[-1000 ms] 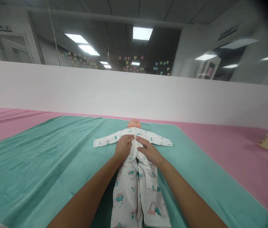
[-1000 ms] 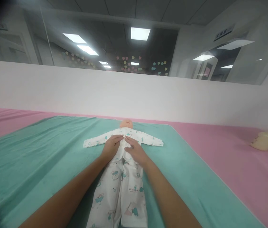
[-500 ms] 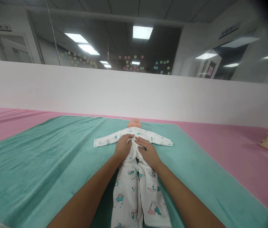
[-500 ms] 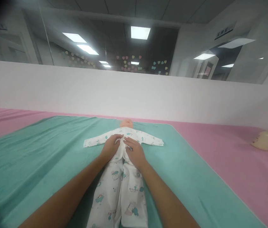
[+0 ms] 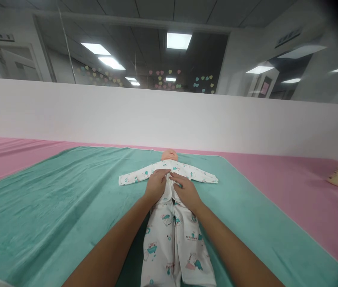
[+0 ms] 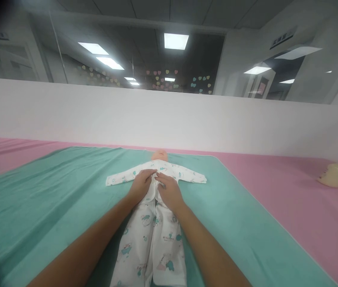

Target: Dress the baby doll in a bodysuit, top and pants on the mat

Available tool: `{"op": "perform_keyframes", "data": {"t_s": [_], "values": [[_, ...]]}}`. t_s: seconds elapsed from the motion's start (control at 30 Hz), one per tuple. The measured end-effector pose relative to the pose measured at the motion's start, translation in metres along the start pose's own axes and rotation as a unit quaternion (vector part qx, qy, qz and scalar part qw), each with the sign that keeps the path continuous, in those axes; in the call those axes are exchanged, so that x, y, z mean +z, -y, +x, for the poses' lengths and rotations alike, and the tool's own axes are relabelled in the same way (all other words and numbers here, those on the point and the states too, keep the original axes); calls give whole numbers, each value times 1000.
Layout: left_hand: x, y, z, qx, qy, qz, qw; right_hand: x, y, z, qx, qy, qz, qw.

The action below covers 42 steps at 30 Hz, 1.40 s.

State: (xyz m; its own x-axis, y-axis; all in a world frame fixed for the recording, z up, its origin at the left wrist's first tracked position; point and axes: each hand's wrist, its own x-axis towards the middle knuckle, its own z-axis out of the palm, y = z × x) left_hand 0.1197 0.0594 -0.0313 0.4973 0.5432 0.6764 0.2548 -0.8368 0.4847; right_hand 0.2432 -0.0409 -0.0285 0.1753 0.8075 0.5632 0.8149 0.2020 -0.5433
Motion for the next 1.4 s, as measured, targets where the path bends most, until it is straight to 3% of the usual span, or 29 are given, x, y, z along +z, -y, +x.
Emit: {"op": "perform_keyframes", "data": {"t_s": [0.37, 0.63, 1.4], "values": [[1, 1, 0, 12, 0, 36, 999, 3, 2, -2, -13, -31, -31, 999], [2, 2, 1, 17, 8, 37, 999, 2, -2, -1, -29, -14, -38, 999], [0, 5, 4, -45, 54, -4, 998, -3, 7, -1, -43, -2, -63, 997]]}}
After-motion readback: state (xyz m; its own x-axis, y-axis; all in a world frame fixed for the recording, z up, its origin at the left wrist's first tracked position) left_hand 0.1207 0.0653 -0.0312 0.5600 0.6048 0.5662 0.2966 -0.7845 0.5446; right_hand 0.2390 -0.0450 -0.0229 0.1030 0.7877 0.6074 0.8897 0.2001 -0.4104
